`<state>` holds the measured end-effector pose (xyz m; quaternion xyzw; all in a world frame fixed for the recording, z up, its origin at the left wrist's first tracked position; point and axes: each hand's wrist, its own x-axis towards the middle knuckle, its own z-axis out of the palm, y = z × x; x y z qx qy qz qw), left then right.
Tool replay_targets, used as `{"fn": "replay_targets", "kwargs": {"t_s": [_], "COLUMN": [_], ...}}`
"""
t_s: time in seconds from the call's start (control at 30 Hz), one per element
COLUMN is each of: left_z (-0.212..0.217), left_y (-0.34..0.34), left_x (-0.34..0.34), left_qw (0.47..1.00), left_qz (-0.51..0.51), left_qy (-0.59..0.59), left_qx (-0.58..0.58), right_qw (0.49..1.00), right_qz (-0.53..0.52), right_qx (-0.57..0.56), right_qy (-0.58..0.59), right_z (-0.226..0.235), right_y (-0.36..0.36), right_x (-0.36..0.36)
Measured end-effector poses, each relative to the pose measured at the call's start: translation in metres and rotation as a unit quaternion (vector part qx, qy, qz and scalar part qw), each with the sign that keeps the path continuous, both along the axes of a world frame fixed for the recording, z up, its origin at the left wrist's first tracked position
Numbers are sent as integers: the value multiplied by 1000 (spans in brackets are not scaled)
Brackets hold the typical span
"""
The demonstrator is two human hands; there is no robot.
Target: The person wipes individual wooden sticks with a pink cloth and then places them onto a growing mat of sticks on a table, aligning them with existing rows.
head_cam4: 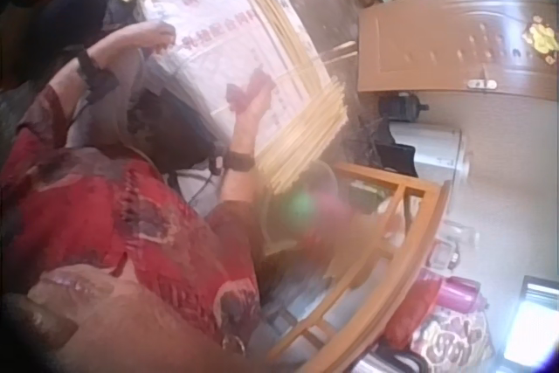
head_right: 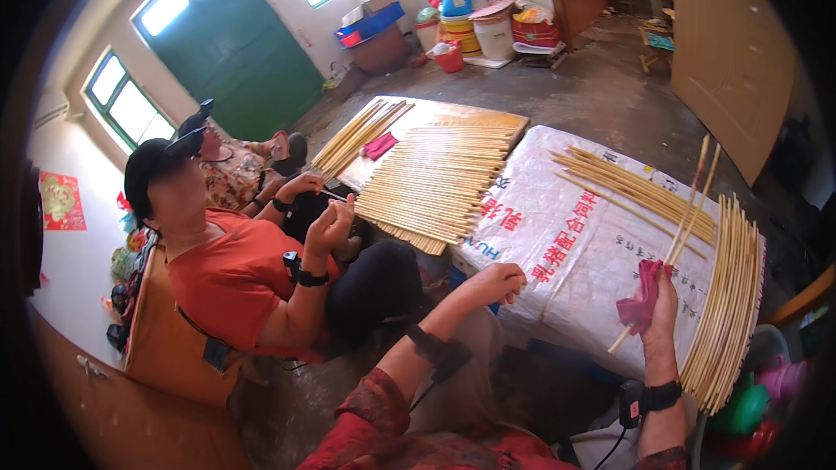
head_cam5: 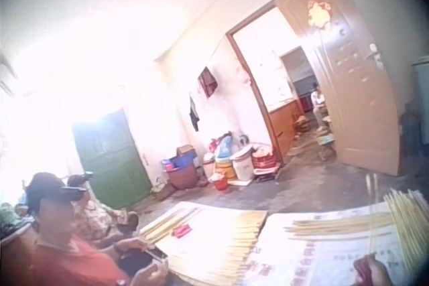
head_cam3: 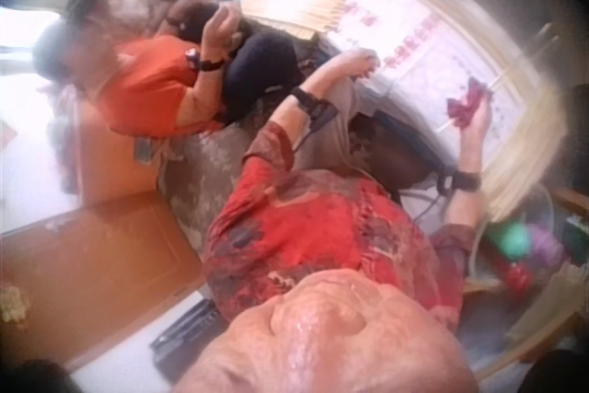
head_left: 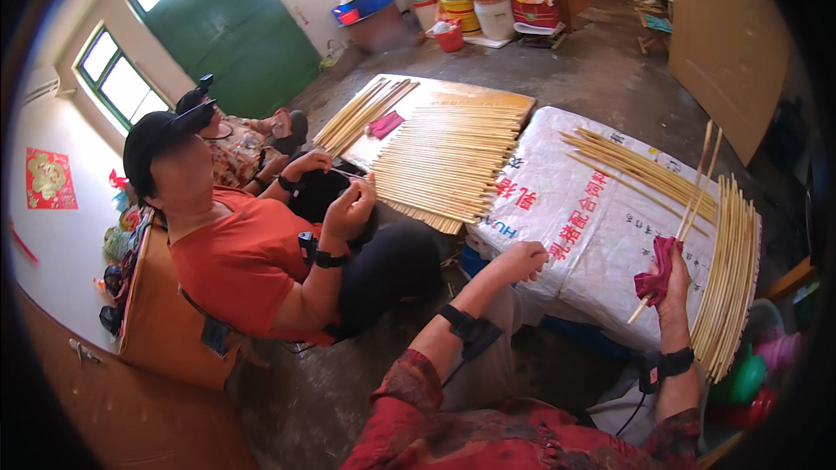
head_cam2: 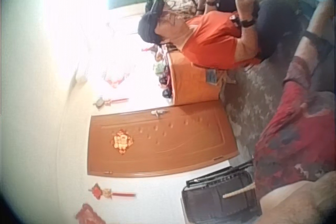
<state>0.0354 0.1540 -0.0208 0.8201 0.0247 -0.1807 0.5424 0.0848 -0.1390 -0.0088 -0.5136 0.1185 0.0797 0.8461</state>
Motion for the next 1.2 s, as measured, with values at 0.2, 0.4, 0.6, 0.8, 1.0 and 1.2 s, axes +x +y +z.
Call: {"fn": "replay_targets", "kwargs": {"t_s": [0.2,0.4,0.6,0.8,1.0,1.2], "left_z": [-3,-5,-6,-10,-4,2], "left_y": [1,-1,-4,-12,-8,-10], "left_x": [2,0,-1,8,2,0], "left_qw": [1000,1000,1000,999,1000,1000], "left_qz": [-4,1,11,-38,-12,-4], "left_qy": [9,-7,11,-7,-12,-7], "left_qx": [3,-23,-5,22,14,11], "right_qw": [1000,998,997,999,999,999], "right_qz": [8,-17,-54,-30,4,-12], "right_qx": [24,57,50,42,41,48], "right_qy": [-6,-21,5,-10,-12,-11], "right_z": [-8,-10,-21,-6,-9,-17], "right_y": [-3,-2,-1,-11,-4,-6], "right_x": [3,3,7,1,3,6]}}
